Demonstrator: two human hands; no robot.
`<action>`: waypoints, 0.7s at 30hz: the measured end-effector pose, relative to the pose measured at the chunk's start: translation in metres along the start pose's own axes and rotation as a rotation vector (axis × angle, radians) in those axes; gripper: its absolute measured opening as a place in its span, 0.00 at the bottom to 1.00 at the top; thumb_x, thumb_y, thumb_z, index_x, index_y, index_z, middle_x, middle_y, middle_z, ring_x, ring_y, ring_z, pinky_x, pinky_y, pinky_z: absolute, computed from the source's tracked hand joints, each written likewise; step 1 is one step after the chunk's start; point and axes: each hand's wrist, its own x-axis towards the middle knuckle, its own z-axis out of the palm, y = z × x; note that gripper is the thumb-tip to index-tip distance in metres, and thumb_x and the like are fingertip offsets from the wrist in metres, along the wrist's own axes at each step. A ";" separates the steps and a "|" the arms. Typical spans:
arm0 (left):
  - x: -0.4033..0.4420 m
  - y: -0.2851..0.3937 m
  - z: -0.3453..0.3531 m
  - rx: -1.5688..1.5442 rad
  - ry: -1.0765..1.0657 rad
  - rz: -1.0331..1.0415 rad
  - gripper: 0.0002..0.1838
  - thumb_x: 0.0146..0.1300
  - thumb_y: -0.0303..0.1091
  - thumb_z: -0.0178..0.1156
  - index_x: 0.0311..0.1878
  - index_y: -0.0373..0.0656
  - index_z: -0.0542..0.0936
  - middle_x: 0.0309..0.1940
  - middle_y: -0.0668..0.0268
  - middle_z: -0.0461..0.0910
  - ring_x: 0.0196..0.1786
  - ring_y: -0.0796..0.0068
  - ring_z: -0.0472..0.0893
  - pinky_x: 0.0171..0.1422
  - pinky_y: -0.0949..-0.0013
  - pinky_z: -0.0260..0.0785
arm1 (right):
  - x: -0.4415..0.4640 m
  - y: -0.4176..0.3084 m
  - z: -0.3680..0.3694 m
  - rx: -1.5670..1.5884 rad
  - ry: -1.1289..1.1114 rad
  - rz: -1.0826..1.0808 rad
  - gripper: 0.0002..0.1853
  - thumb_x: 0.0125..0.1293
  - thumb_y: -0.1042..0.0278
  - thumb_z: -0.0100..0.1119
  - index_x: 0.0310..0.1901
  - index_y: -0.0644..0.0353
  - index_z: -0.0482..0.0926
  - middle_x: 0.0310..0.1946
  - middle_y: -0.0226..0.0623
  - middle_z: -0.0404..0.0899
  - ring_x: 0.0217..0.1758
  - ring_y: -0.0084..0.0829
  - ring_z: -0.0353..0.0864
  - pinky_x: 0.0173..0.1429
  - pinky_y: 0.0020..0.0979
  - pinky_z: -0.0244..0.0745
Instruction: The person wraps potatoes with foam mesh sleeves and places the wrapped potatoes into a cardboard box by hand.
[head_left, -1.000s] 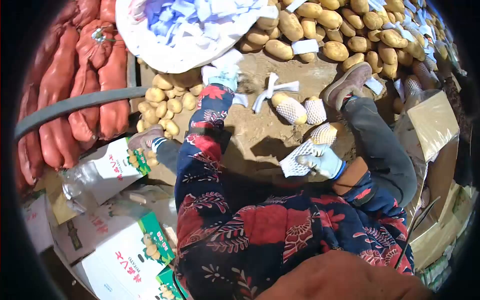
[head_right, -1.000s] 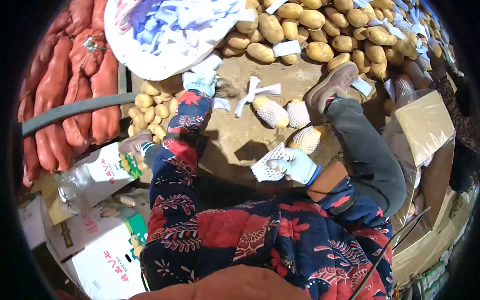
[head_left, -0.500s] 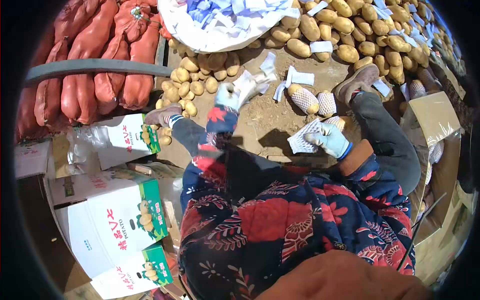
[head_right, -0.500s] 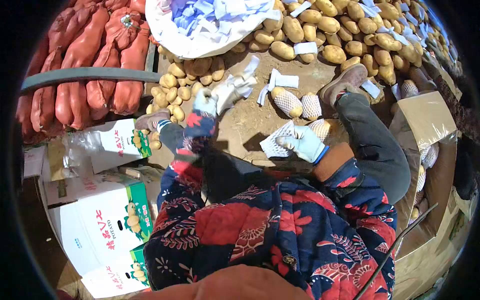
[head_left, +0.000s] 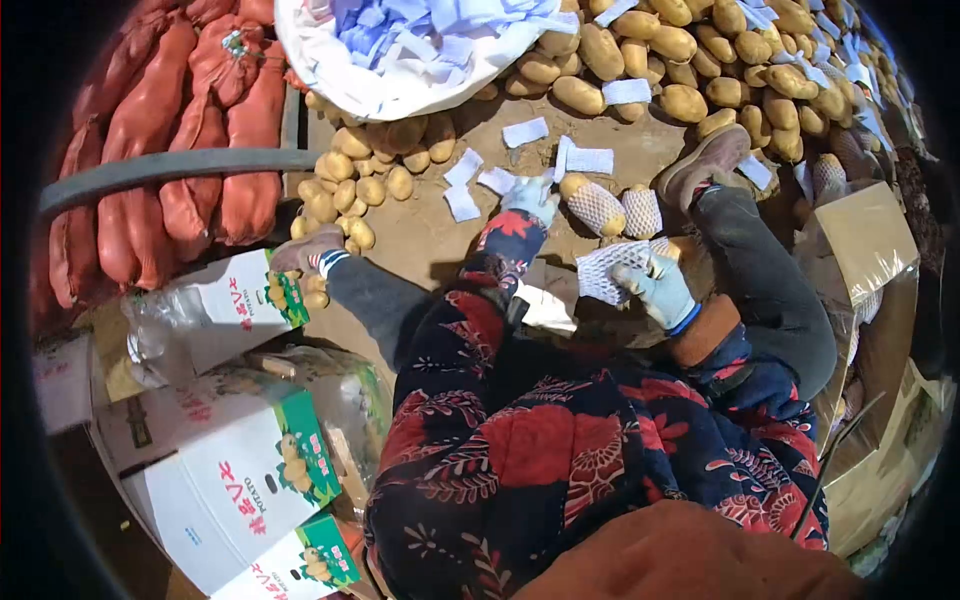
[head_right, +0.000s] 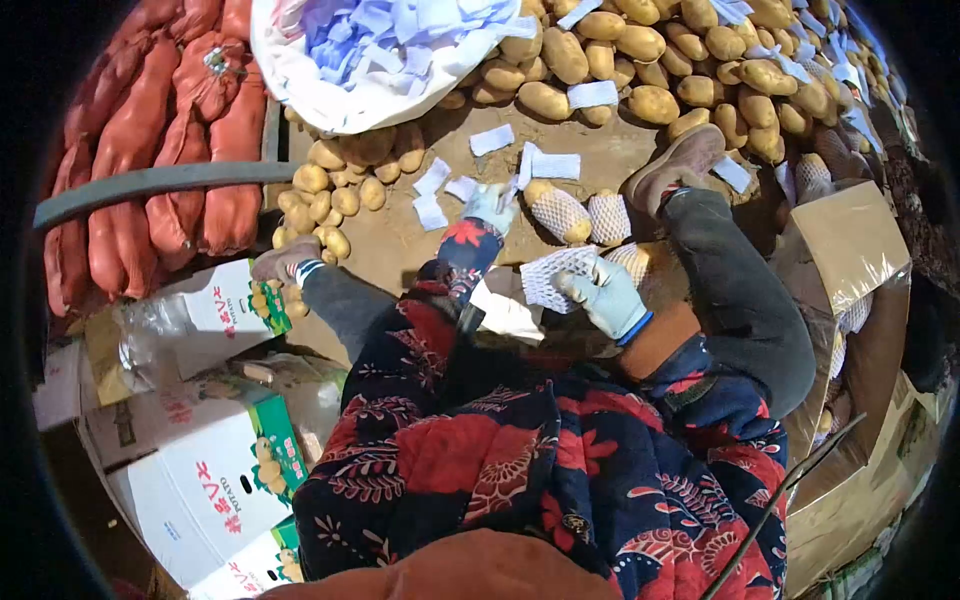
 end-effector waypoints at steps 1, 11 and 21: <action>0.019 0.017 0.001 -0.016 0.050 0.085 0.23 0.48 0.45 0.61 0.47 0.48 0.74 0.43 0.53 0.73 0.45 0.52 0.74 0.49 0.55 0.66 | 0.002 0.003 0.000 0.038 0.031 -0.029 0.11 0.61 0.69 0.56 0.44 0.65 0.75 0.37 0.28 0.78 0.39 0.19 0.74 0.46 0.25 0.70; 0.205 0.058 0.038 0.581 0.209 0.471 0.12 0.52 0.34 0.53 0.42 0.53 0.74 0.40 0.68 0.71 0.46 0.67 0.71 0.46 0.58 0.62 | 0.011 0.017 -0.026 0.181 0.186 0.047 0.11 0.59 0.66 0.59 0.39 0.64 0.77 0.35 0.28 0.78 0.38 0.19 0.74 0.46 0.24 0.69; 0.182 0.067 0.005 0.472 -0.179 0.051 0.34 0.34 0.49 0.68 0.48 0.46 0.72 0.46 0.57 0.73 0.52 0.58 0.73 0.53 0.59 0.67 | 0.021 0.022 -0.043 0.057 0.253 -0.040 0.13 0.60 0.68 0.57 0.45 0.64 0.75 0.39 0.30 0.78 0.43 0.20 0.74 0.48 0.25 0.68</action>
